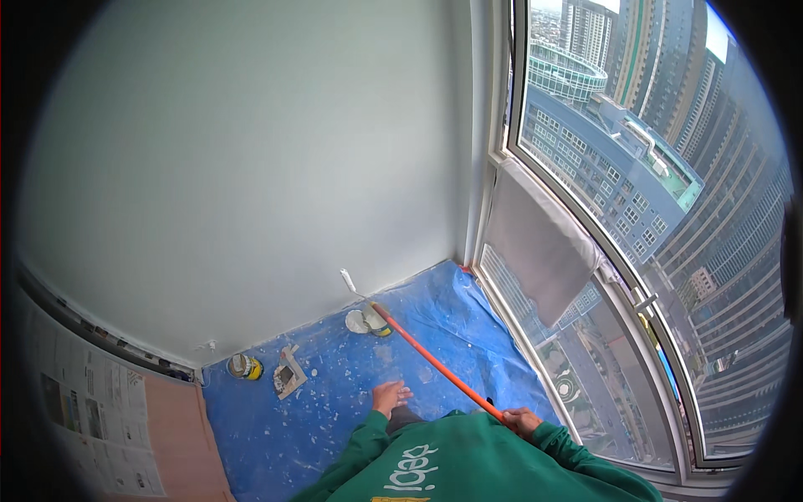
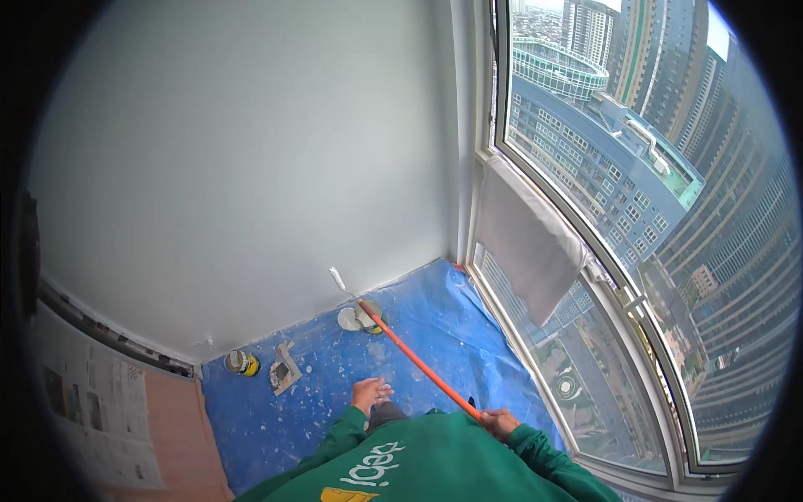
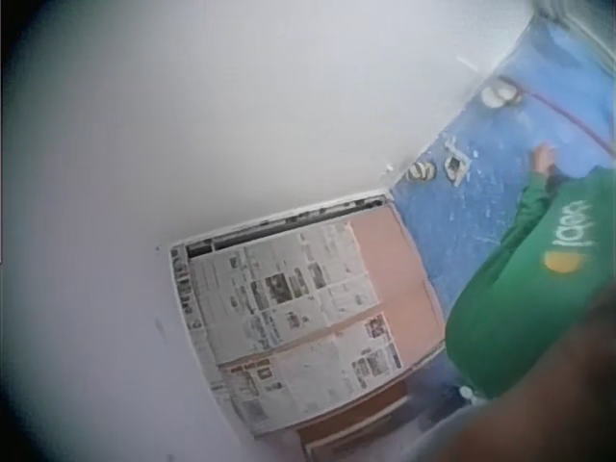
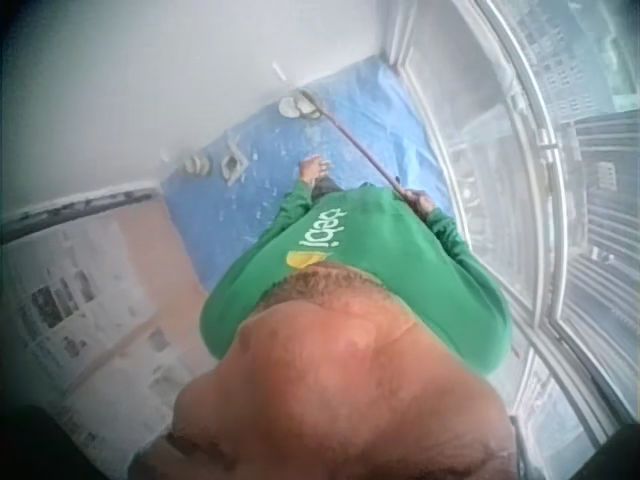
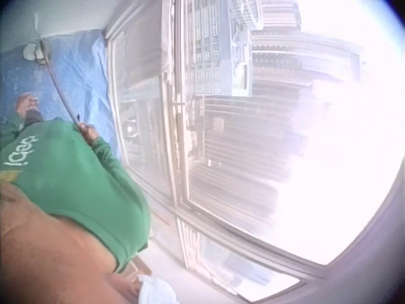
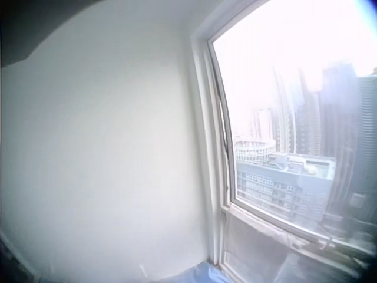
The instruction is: The person uses a paint roller attached to a long orange extension pole to apply white paint to a wall. They repeatedly dip the roller into a paint can on the floor and roll the paint onto the wall surface in vertical strokes.
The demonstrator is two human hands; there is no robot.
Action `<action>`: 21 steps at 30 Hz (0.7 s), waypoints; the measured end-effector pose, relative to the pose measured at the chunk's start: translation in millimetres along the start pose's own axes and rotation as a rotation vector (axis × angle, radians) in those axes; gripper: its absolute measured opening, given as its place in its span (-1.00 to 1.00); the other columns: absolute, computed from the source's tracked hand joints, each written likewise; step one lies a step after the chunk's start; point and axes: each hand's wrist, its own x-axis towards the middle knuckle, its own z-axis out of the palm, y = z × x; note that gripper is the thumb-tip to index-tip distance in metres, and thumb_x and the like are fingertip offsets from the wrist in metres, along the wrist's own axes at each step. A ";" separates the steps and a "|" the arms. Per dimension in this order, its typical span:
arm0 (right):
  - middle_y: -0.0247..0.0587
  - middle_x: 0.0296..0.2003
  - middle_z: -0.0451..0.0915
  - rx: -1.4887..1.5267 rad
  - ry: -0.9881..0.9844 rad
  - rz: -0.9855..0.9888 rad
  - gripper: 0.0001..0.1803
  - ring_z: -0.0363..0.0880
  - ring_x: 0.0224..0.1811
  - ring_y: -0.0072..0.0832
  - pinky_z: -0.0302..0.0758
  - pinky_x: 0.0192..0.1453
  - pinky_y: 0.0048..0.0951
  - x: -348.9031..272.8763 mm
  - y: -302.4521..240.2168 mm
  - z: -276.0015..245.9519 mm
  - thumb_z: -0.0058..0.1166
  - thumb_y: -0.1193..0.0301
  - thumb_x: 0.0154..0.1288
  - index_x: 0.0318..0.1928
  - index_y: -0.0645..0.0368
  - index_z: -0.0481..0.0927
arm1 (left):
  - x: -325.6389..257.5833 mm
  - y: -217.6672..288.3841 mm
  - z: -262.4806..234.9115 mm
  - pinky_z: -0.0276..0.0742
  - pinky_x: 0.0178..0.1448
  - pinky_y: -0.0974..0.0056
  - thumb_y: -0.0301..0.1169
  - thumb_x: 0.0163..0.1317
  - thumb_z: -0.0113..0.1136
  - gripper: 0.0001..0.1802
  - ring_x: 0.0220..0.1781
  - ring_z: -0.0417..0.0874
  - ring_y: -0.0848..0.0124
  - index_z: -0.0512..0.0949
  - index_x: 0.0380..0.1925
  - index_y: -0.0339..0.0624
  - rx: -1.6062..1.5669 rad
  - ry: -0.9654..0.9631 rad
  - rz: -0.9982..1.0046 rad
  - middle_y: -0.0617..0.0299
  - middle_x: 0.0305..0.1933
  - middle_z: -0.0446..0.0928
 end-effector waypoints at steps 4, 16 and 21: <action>-0.34 -0.18 0.62 0.115 -0.005 -0.062 -0.59 0.56 -0.19 -0.58 0.47 -0.06 -0.49 -47.4 2.2 -12.7 -0.09 0.21 0.48 0.10 0.24 0.57 | -40.0 64.0 100.3 0.60 -0.17 0.23 -0.20 0.28 0.23 -0.58 -0.13 0.73 0.21 0.51 -0.02 -0.30 -0.087 -0.282 -0.013 0.05 -0.16 0.65; -0.52 -0.63 0.31 0.138 0.104 -0.366 -0.59 0.24 -0.68 -0.70 0.15 -0.60 -0.60 -101.3 -40.6 7.9 0.01 0.20 0.45 0.14 0.18 0.55 | -101.6 197.9 179.5 0.63 -0.26 0.36 -0.26 0.27 0.27 -0.70 -0.34 0.72 0.40 0.59 -0.25 -0.34 0.045 -0.343 0.500 0.11 -0.31 0.66; -0.37 -0.59 0.38 0.121 0.186 -0.442 -0.53 0.30 -0.63 -0.59 0.21 -0.56 -0.51 -97.4 -43.9 16.1 -0.03 0.11 0.44 0.15 0.19 0.54 | -111.4 295.1 193.9 0.64 -0.26 0.37 -0.33 0.32 0.20 -0.74 -0.35 0.72 0.41 0.58 -0.26 -0.38 0.030 -0.423 0.780 0.09 -0.34 0.66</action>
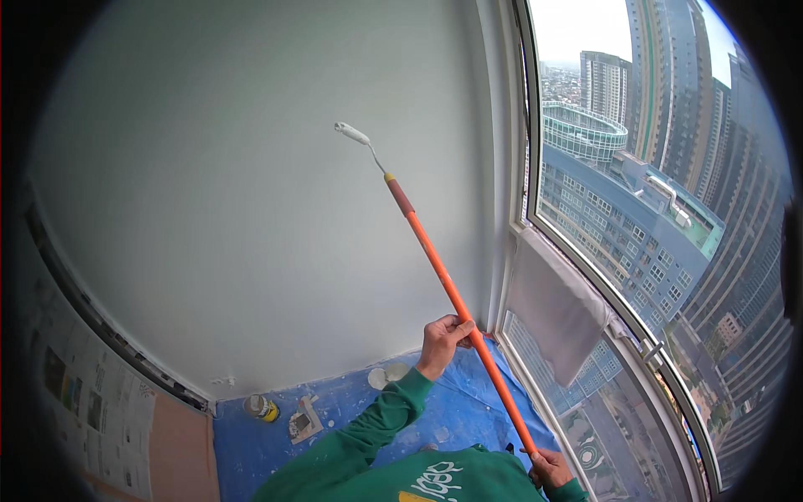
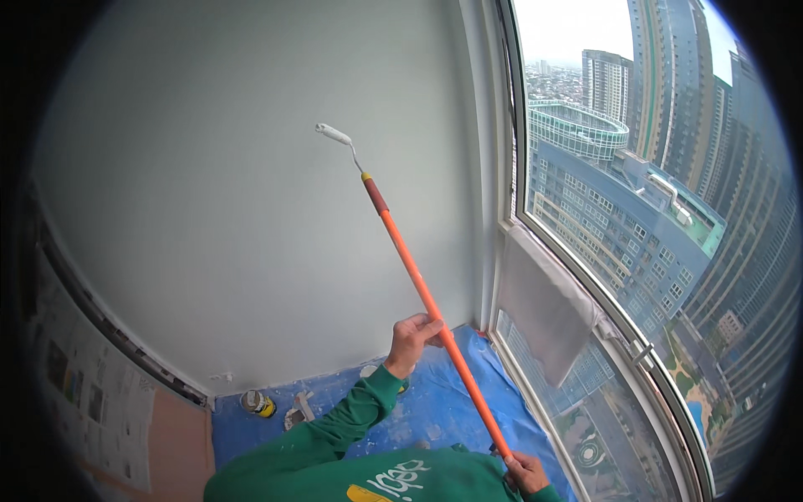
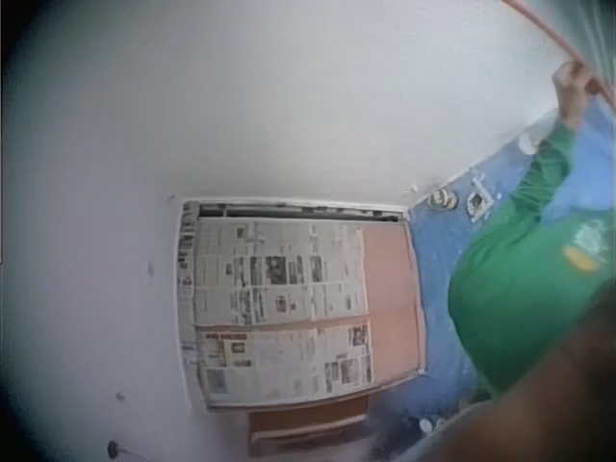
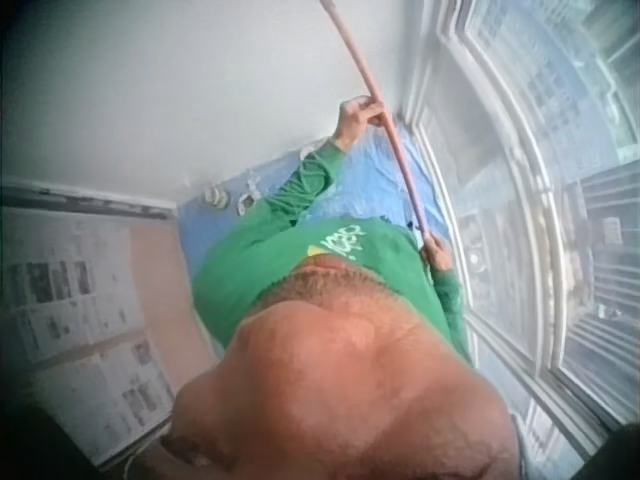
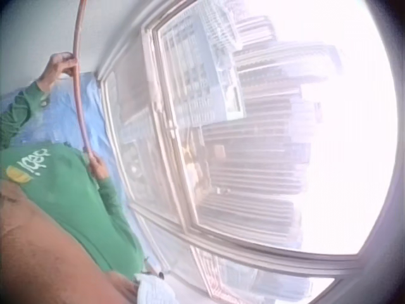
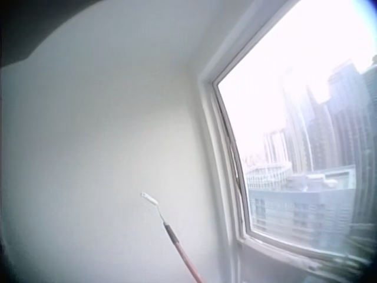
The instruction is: The person uses a paint roller attached to a long orange extension pole to apply white paint to a wall. They repeatedly dip the roller into a paint can on the floor and roll the paint onto the wall surface in vertical strokes.
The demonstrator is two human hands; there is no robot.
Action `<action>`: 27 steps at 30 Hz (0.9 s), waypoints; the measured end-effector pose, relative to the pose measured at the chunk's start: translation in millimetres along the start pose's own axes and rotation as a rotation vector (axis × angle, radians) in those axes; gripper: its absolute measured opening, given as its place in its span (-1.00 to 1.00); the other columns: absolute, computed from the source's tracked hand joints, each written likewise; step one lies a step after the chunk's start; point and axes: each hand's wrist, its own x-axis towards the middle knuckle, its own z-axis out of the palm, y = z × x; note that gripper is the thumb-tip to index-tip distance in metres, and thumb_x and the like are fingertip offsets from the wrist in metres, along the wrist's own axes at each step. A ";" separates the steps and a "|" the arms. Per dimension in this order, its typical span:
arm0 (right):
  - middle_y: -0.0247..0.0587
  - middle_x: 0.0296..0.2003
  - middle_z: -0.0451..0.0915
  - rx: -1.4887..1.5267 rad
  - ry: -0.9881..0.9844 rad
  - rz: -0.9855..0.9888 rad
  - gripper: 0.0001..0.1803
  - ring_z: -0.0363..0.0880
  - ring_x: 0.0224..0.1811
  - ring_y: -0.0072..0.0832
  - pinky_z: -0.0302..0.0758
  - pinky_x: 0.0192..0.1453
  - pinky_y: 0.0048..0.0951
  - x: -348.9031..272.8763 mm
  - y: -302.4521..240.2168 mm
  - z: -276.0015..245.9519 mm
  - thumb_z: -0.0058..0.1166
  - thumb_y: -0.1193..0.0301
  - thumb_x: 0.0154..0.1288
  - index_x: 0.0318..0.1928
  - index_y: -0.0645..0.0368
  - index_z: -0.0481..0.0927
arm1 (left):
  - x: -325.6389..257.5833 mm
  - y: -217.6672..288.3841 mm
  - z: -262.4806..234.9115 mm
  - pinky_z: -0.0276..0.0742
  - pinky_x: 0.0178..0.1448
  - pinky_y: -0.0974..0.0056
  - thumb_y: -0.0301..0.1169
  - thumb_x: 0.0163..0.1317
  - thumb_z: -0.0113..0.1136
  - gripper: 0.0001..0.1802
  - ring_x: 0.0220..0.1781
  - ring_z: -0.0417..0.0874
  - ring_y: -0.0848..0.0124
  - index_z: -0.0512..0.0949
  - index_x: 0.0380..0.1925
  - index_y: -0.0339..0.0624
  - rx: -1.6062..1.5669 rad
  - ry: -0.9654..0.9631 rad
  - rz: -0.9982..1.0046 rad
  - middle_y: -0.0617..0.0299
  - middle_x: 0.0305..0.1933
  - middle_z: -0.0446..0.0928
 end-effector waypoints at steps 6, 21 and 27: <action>-0.32 -0.69 0.43 -0.050 0.185 -0.061 -0.48 0.30 -0.68 -0.53 0.18 -0.59 -0.42 -18.8 28.6 10.5 -0.15 -0.06 0.41 -0.28 0.12 0.65 | 77.5 76.1 0.7 0.68 -0.27 0.34 -0.35 0.37 0.11 -0.76 -0.37 0.73 0.35 0.58 -0.26 -0.36 -0.017 -0.112 0.207 0.06 -0.36 0.66; -0.45 -0.66 0.28 0.316 0.180 -0.306 -0.45 0.22 -0.73 -0.65 0.10 -0.66 -0.58 52.5 7.6 26.2 0.06 0.06 0.38 0.14 0.28 0.52 | 202.4 135.3 16.0 0.68 -0.18 0.23 -0.28 0.41 -0.01 -0.69 -0.36 0.72 0.29 0.55 -0.34 -0.33 0.136 -0.135 0.242 0.05 -0.36 0.64; -0.41 -0.65 0.38 0.011 0.435 -0.321 -0.55 0.30 -0.66 -0.61 0.20 -0.60 -0.47 50.1 65.0 11.1 -0.08 0.08 0.40 -0.07 0.23 0.61 | 184.3 88.8 14.0 0.64 -0.24 0.25 -0.27 0.41 -0.02 -0.69 -0.33 0.72 0.31 0.56 -0.34 -0.29 0.192 -0.102 0.103 0.08 -0.34 0.65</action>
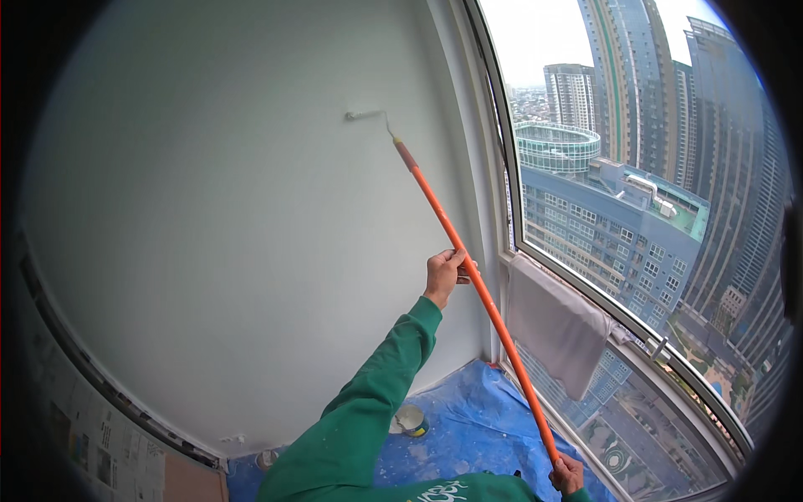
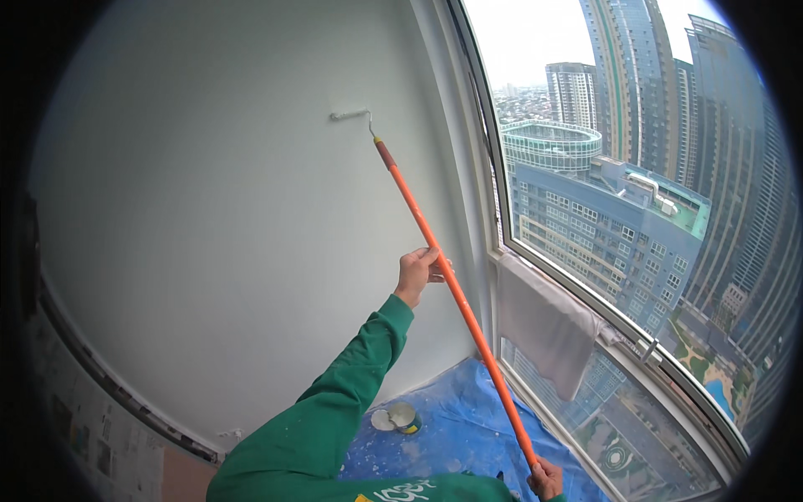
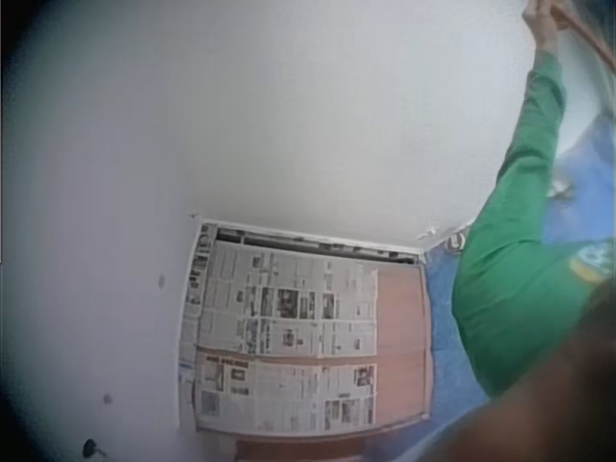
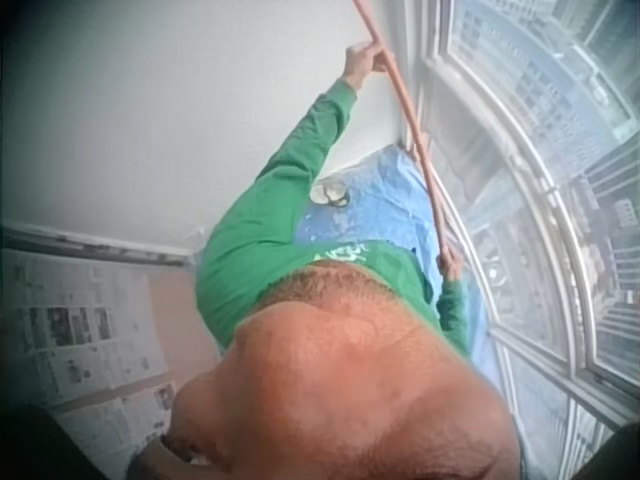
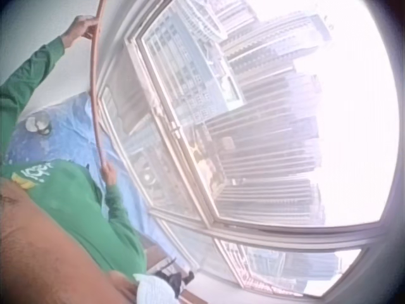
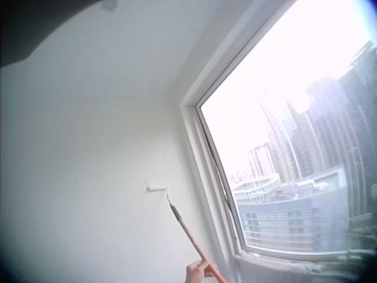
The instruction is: The person uses a paint roller attached to a long orange extension pole to apply white paint to a wall. They repeatedly dip the roller into a paint can on the floor and roll the paint onto the wall surface in vertical strokes.
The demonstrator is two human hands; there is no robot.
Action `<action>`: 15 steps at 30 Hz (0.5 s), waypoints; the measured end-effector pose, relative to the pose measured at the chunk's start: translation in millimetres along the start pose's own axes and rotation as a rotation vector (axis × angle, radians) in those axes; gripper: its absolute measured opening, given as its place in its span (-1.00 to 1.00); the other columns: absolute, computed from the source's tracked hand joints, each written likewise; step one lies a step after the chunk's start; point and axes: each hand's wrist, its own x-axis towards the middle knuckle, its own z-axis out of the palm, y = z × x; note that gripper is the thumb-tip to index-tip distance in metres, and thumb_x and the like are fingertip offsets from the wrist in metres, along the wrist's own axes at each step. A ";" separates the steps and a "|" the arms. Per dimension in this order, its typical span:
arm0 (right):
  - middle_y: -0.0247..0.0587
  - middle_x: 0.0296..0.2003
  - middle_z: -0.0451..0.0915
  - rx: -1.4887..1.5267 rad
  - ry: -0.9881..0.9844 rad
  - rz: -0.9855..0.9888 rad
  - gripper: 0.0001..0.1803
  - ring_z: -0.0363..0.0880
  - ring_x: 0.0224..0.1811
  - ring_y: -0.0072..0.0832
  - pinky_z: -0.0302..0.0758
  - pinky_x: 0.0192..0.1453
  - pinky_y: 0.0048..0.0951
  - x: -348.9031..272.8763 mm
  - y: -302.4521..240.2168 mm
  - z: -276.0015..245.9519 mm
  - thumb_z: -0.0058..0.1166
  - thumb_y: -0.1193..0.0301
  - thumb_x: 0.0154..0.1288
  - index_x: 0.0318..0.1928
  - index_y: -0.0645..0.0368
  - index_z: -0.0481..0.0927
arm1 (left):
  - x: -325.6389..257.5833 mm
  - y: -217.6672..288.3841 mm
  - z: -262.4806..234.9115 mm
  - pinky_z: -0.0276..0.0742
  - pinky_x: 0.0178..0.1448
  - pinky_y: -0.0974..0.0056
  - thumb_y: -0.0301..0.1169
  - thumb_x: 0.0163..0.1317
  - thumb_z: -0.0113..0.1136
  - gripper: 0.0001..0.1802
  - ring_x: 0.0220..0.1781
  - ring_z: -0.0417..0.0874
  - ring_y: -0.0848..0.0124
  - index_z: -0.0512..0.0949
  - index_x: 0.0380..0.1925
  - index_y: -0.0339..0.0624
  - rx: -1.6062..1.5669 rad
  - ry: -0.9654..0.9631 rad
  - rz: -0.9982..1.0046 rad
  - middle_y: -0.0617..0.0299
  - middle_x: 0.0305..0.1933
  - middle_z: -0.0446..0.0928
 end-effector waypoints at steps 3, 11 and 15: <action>-0.25 -0.51 0.52 -0.212 0.043 -0.169 -0.51 0.42 -0.54 -0.46 0.38 -0.45 -0.36 -1.8 44.2 -7.3 -0.11 0.09 0.42 0.11 0.19 0.56 | -8.4 -4.4 0.1 0.63 -0.23 0.26 -0.25 0.40 -0.01 -0.69 -0.33 0.72 0.31 0.56 -0.32 -0.28 -0.009 -0.001 -0.023 0.09 -0.33 0.65; -0.48 -0.61 0.30 0.226 -0.107 -0.175 -0.54 0.29 -0.70 -0.69 0.21 -0.63 -0.60 74.0 -73.6 46.6 -0.03 0.18 0.47 0.17 0.27 0.52 | -14.6 27.7 -11.2 0.60 -0.29 0.33 -0.22 0.36 0.09 -0.64 -0.32 0.73 0.32 0.54 -0.10 -0.35 -0.008 0.044 0.070 0.06 -0.25 0.65; -0.51 -0.59 0.31 0.167 -0.075 -0.290 -0.58 0.31 -0.68 -0.72 0.25 -0.62 -0.63 109.2 -139.3 55.9 -0.07 0.22 0.49 0.16 0.25 0.53 | -75.1 -92.1 -24.3 0.58 -0.35 0.39 -0.20 0.33 0.18 -0.58 -0.33 0.73 0.37 0.53 -0.03 -0.36 0.008 -0.085 -0.196 0.08 -0.26 0.65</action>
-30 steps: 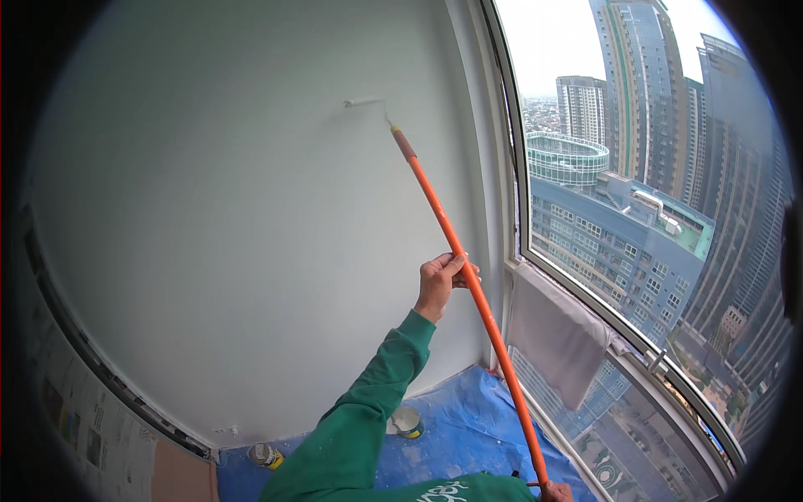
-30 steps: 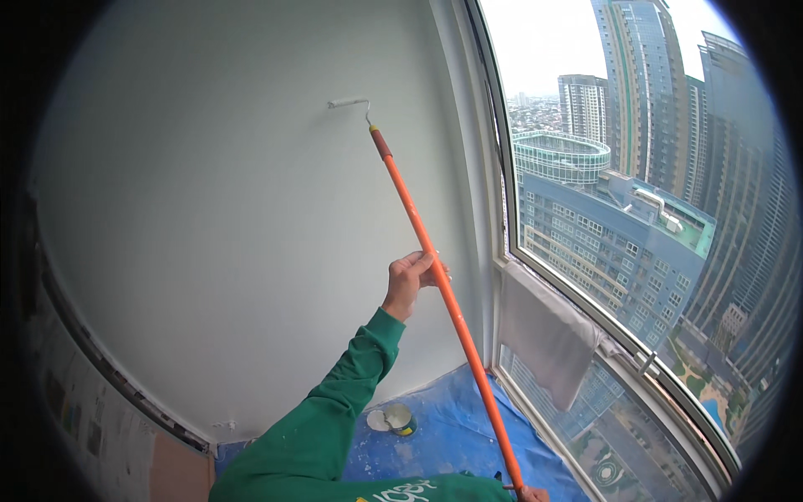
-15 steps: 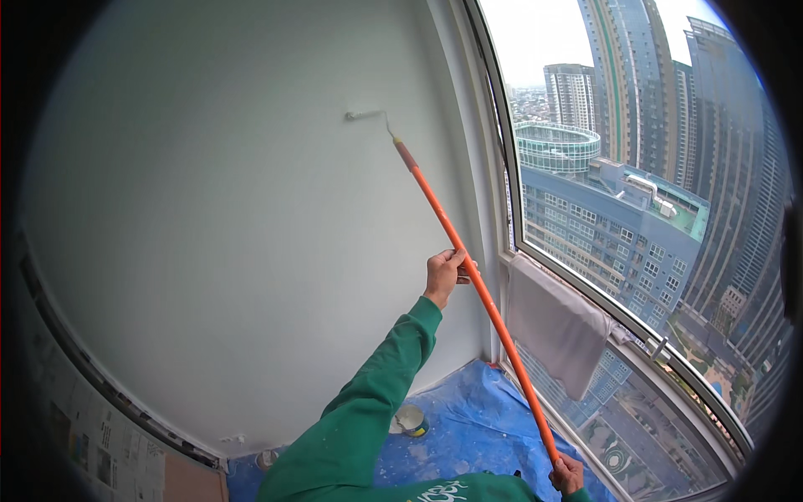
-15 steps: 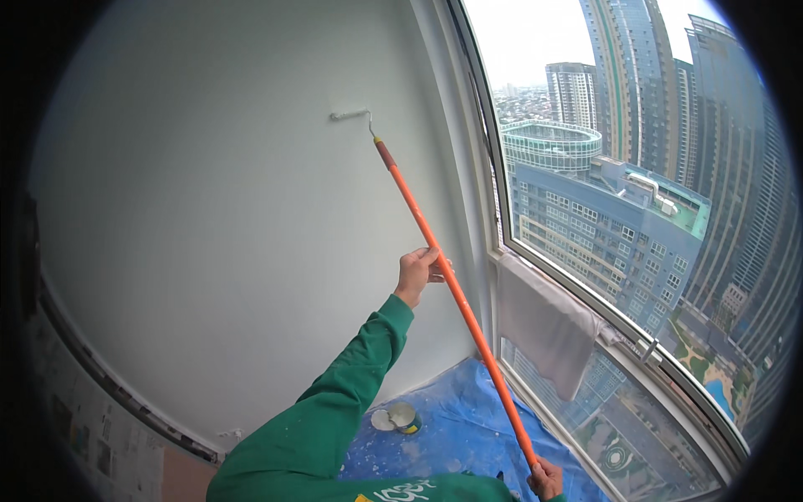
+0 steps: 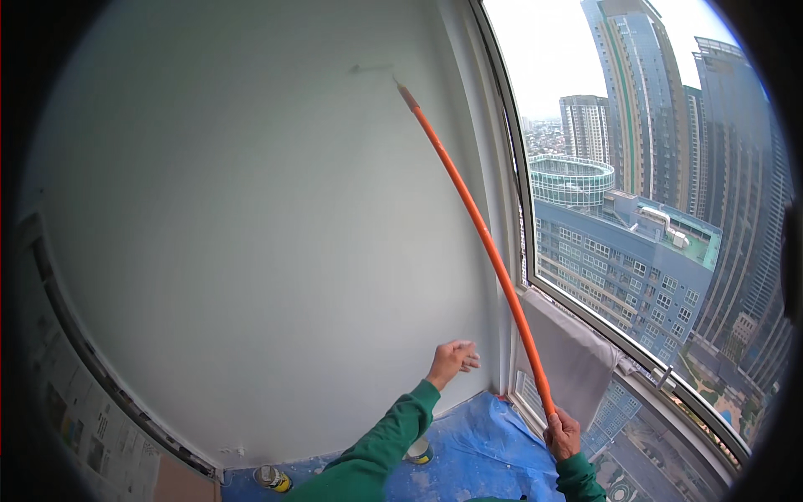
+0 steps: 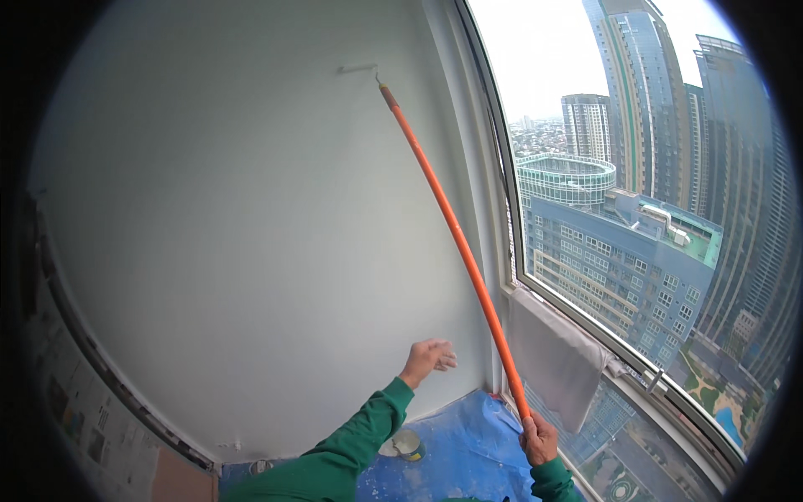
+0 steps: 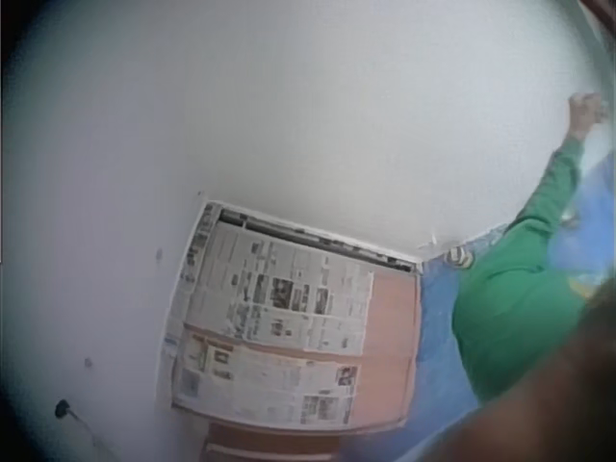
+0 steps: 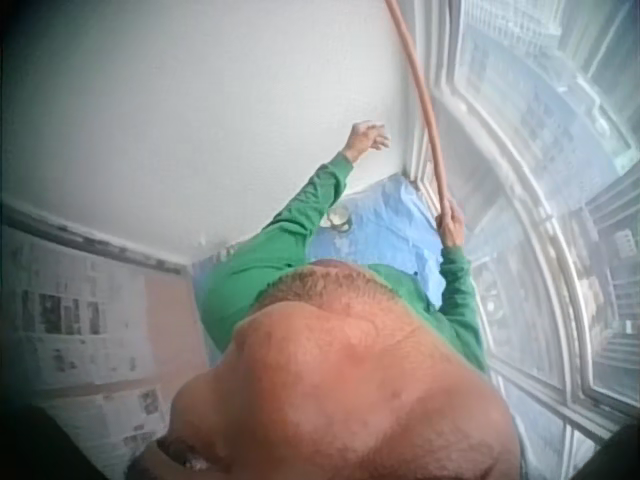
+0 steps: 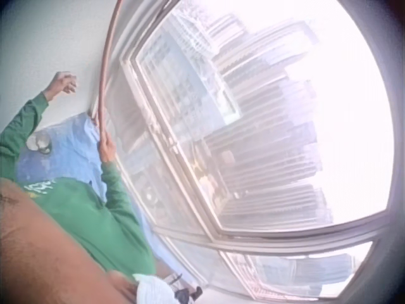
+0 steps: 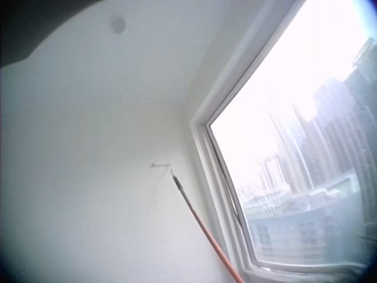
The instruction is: The person uses a paint roller attached to a long orange extension pole to apply white paint to a wall. They repeatedly dip the roller into a paint can on the floor and roll the paint onto the wall surface in vertical strokes.
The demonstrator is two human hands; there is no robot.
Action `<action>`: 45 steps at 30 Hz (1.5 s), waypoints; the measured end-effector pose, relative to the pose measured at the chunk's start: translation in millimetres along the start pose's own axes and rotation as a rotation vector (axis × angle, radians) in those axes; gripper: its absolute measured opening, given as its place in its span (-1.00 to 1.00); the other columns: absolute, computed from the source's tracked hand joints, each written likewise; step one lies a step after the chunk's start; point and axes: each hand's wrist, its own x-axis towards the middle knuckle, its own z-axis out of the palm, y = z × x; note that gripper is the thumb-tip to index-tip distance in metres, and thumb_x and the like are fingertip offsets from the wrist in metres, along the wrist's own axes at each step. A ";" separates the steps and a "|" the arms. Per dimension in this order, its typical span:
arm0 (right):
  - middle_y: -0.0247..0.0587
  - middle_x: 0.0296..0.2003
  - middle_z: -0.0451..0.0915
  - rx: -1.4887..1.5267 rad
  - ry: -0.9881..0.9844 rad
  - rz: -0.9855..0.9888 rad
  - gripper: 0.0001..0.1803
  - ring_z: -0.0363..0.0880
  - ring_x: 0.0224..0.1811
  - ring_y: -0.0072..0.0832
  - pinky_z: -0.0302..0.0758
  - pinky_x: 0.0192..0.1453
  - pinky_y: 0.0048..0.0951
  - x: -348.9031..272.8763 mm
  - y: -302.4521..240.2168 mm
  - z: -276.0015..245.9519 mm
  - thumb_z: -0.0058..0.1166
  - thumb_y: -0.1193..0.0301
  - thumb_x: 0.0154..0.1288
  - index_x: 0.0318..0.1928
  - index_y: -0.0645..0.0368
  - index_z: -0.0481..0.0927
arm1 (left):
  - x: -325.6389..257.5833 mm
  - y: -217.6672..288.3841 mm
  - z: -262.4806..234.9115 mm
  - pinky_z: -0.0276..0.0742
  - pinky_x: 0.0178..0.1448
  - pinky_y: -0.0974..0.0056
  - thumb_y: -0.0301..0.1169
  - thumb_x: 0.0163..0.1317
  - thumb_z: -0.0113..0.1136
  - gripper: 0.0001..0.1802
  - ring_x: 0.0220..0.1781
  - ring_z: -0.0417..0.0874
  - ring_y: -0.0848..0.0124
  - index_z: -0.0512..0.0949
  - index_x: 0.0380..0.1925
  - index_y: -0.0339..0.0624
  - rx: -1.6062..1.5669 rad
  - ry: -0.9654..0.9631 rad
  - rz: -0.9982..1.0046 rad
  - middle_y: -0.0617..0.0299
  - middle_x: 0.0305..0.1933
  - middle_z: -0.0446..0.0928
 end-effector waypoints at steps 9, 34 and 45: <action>-0.54 -0.70 0.24 -0.020 -0.051 -0.159 -0.64 0.22 -0.79 -0.72 0.11 -0.74 -0.60 91.1 -89.1 41.5 -0.10 0.18 0.50 0.05 0.18 0.54 | -216.2 -339.4 -91.7 0.58 -0.32 0.33 -0.17 0.25 0.30 -0.62 -0.37 0.73 0.34 0.57 -0.19 -0.30 -0.080 0.226 -0.874 0.14 -0.34 0.66; -0.48 -0.71 0.28 -0.125 -0.070 -0.105 -0.62 0.24 -0.79 -0.70 0.15 -0.73 -0.57 94.3 -178.5 32.4 -0.10 0.16 0.50 0.00 0.21 0.57 | -235.6 -293.5 -38.5 0.60 -0.30 0.30 -0.26 0.29 0.24 -0.66 -0.32 0.75 0.30 0.56 -0.14 -0.36 -0.106 0.247 -0.718 0.06 -0.27 0.68; -0.54 -0.64 0.27 -0.327 0.016 0.037 -0.70 0.24 -0.60 -0.75 0.19 -0.52 -0.58 -39.4 -39.2 -60.7 -0.05 0.27 0.47 -0.06 0.23 0.62 | -228.7 -242.8 34.9 0.57 -0.34 0.37 -0.24 0.28 0.23 -0.65 -0.30 0.75 0.38 0.59 -0.15 -0.34 -0.003 0.148 -0.520 0.11 -0.26 0.69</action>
